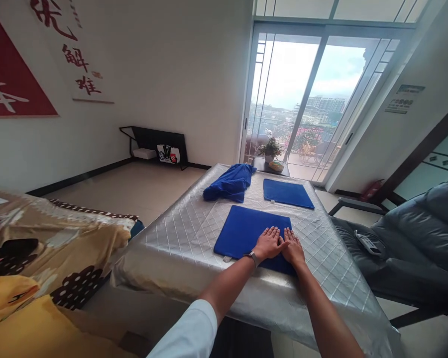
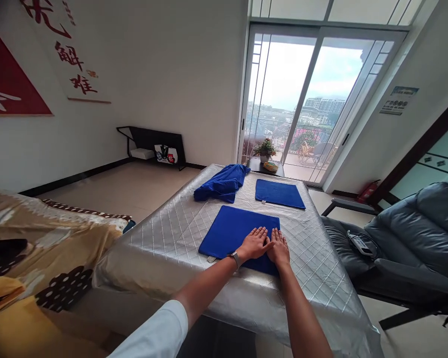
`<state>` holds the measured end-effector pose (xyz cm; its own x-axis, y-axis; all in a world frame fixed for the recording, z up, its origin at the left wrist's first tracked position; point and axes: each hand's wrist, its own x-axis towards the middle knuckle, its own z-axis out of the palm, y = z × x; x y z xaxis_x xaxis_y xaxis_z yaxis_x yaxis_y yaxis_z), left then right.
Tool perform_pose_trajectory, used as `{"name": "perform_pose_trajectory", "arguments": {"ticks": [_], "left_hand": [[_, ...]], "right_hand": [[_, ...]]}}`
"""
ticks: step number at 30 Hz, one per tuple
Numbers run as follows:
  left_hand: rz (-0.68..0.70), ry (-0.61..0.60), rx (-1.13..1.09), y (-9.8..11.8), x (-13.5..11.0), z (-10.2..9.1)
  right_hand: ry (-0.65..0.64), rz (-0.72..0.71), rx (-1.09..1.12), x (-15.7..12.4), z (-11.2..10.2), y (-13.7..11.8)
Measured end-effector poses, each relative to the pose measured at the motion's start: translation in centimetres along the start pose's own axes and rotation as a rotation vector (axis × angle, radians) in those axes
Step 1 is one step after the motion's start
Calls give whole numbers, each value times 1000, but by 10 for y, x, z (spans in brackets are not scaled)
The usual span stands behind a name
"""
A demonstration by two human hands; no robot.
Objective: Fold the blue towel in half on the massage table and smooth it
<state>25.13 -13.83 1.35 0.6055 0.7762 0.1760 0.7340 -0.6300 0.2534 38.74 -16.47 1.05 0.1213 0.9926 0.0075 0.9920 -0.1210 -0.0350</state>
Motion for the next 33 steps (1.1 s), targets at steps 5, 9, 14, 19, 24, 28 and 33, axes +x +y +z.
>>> {"name": "perform_pose_trajectory", "arguments": {"ticks": [5, 9, 14, 19, 24, 28, 33], "left_hand": [[-174, 10, 2, -63, -28, -19], [-359, 43, 53, -119, -57, -38], [-445, 59, 93, -150, -79, -48], [-442, 73, 89, -148, -80, -47], [-443, 93, 97, -146, -80, -45], [-443, 109, 96, -146, -82, -45], [-432, 126, 94, -147, -82, -43]], "right_hand": [[-8, 20, 46, 3, -1, -3], [-23, 37, 46, 3, -1, -3], [-33, 36, 51, 3, -3, -4], [-86, 46, 40, 6, -6, -3], [-32, 28, 26, 26, -16, -3], [-6, 16, 41, 56, -24, -5], [-37, 37, 53, 82, -11, -1]]}}
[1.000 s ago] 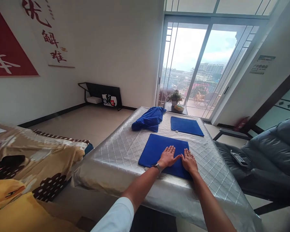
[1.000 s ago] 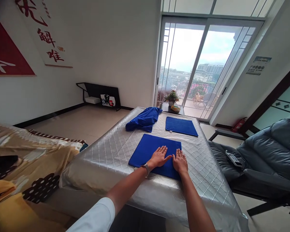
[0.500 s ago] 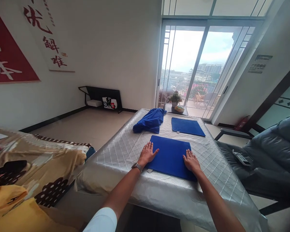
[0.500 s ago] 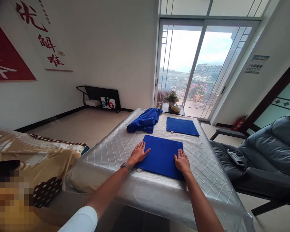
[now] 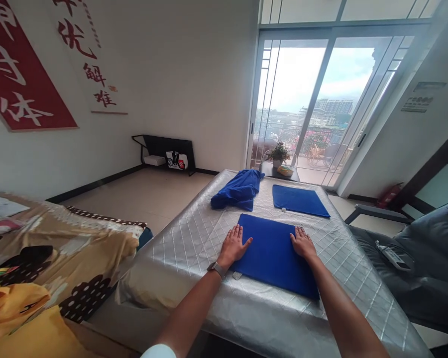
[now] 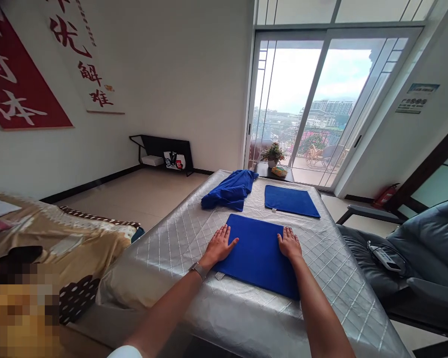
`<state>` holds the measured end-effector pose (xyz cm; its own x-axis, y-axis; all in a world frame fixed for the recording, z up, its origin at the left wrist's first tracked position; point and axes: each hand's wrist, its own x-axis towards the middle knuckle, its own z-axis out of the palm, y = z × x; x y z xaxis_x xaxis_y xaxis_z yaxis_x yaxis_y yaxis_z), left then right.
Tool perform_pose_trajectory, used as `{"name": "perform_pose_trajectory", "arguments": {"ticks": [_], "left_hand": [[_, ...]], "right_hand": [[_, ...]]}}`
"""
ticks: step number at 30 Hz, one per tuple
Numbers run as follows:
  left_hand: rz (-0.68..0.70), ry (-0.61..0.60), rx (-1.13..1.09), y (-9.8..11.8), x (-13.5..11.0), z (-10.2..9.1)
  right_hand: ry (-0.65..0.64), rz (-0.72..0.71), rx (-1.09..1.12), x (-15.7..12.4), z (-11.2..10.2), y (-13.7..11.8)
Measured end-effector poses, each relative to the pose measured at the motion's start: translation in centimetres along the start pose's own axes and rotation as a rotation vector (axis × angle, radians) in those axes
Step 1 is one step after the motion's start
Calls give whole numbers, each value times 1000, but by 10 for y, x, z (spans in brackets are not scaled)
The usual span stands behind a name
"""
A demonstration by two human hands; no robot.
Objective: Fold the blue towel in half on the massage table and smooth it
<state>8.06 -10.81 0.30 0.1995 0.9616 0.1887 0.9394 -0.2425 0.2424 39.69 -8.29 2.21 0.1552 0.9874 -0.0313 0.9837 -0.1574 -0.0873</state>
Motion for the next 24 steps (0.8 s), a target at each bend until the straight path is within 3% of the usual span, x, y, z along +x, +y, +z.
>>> {"name": "perform_pose_trajectory", "arguments": {"ticks": [8, 13, 15, 17, 21, 24], "left_hand": [[-4, -51, 11, -4, 2, 1], [-97, -170, 27, -3, 29, -8], [-97, -132, 36, 15, 45, -9], [14, -97, 20, 47, 59, -4], [360, -89, -69, 128, 73, 22], [412, -82, -127, 168, 76, 43]], "right_hand": [[21, 3, 31, 1, 12, 4], [15, 8, 54, -1, 9, 0], [13, 12, 61, -1, 8, 0], [19, 14, 64, -2, 8, -1], [30, 9, 41, -3, 9, 1], [42, -15, 9, -4, 11, 4]]}}
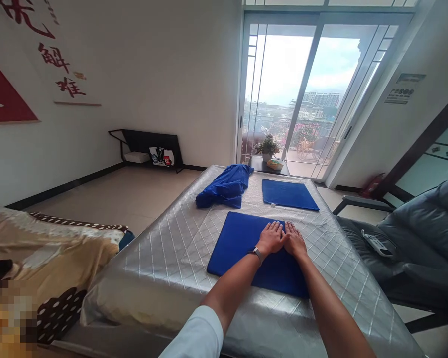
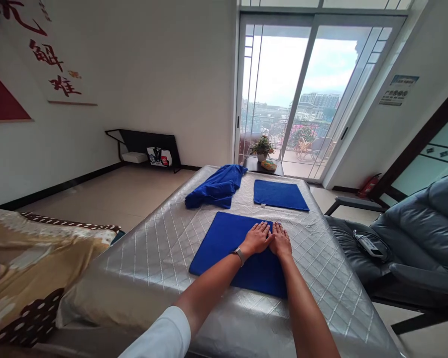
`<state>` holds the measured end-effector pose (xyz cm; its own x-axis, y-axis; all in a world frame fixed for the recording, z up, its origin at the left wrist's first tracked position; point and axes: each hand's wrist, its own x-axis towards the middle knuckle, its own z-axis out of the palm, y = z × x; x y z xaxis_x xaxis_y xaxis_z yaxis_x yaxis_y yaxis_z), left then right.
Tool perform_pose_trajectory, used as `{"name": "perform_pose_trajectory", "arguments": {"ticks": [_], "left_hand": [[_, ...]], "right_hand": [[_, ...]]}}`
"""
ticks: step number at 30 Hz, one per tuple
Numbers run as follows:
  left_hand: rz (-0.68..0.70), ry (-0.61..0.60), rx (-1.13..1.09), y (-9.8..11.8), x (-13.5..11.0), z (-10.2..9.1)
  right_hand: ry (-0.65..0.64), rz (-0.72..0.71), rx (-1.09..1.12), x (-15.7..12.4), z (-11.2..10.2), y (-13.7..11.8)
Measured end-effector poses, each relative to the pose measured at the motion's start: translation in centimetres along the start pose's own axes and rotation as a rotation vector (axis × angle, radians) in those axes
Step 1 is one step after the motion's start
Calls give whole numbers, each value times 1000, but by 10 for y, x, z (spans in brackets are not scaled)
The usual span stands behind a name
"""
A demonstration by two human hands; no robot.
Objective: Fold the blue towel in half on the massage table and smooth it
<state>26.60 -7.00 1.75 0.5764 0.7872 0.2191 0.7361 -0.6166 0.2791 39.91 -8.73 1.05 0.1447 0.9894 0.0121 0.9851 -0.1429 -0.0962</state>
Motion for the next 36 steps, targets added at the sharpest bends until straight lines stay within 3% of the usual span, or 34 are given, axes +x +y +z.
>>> {"name": "perform_pose_trajectory", "arguments": {"ticks": [2, 4, 12, 16, 28, 32, 36], "left_hand": [[-38, -2, -18, 3, 5, 8], [-86, -3, -20, -8, 3, 8], [-382, 35, 85, -120, -41, -36], [-461, 49, 106, -152, -60, -48], [-453, 76, 89, -155, -61, -45], [-464, 62, 101, -152, -60, -45], [-462, 50, 114, -151, -60, -49]], "right_hand": [[-5, -1, -6, 0, 1, 1], [-14, 9, 1, 1, 0, 0], [-13, 25, 42, 1, -4, -3], [-13, 28, 35, 2, -2, -2], [-7, 35, -66, 2, -9, -8], [73, 29, -105, -20, -9, -10], [9, -2, -78, -48, 1, -7]]}}
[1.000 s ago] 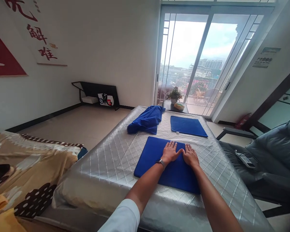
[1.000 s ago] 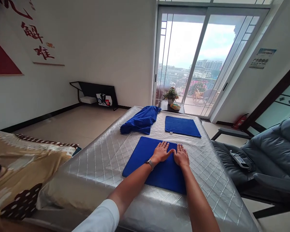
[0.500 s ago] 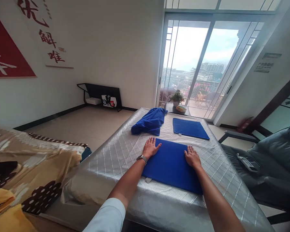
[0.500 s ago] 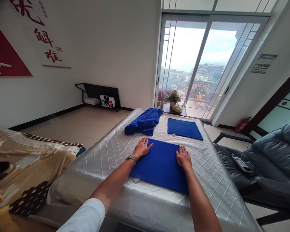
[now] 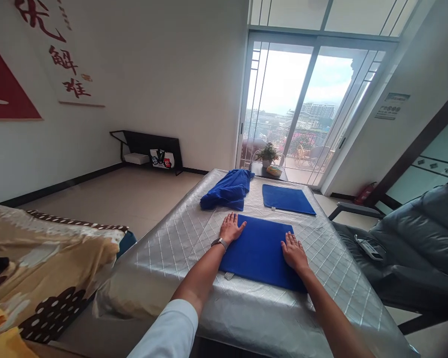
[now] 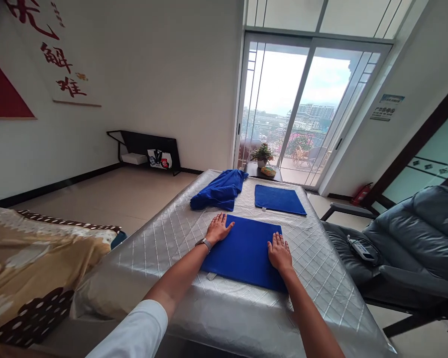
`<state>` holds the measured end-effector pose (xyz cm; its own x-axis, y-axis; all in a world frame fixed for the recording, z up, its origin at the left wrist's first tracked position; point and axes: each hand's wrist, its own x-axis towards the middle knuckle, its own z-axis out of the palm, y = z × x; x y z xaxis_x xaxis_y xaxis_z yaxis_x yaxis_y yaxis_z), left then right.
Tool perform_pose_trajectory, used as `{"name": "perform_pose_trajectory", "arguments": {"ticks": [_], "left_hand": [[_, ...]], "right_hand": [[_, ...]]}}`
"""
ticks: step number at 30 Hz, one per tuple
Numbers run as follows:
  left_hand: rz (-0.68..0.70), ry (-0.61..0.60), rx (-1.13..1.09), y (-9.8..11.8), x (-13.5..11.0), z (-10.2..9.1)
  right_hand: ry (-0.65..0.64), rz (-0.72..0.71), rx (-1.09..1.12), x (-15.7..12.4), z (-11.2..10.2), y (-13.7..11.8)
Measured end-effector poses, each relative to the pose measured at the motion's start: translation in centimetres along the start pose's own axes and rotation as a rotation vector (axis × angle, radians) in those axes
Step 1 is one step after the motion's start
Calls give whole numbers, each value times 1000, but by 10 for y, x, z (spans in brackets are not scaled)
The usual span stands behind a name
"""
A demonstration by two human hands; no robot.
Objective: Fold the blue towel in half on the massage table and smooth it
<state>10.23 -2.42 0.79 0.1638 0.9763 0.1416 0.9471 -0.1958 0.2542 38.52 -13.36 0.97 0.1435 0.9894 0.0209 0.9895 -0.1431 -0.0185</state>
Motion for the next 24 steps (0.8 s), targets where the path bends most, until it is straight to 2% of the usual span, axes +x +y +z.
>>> {"name": "perform_pose_trajectory", "arguments": {"ticks": [3, 6, 8, 12, 15, 17, 19, 21, 24], "left_hand": [[-40, 11, 26, 3, 0, -7], [-67, 75, 40, 25, -7, -9], [51, 79, 15, 55, -17, -5], [435, 45, -71, 130, -48, 18], [496, 22, -102, 163, -66, 33], [459, -17, -103, 164, -73, 36], [400, -44, -99, 147, -76, 32], [336, -57, -90, 117, -76, 23], [206, -55, -50, 62, -78, 7]], "right_hand": [[-41, -2, 9, -10, 5, 0], [-32, 17, 20, -10, 4, -2], [-22, 18, 32, -10, 3, -3], [-5, 2, 35, -12, 3, -1], [3, -24, 10, -14, 4, 1], [1, -19, 9, -13, 5, 1], [-6, 1, 23, -12, 4, 1], [-14, 18, 41, -11, 3, 0], [-23, 21, 48, -10, 1, -2]]}}
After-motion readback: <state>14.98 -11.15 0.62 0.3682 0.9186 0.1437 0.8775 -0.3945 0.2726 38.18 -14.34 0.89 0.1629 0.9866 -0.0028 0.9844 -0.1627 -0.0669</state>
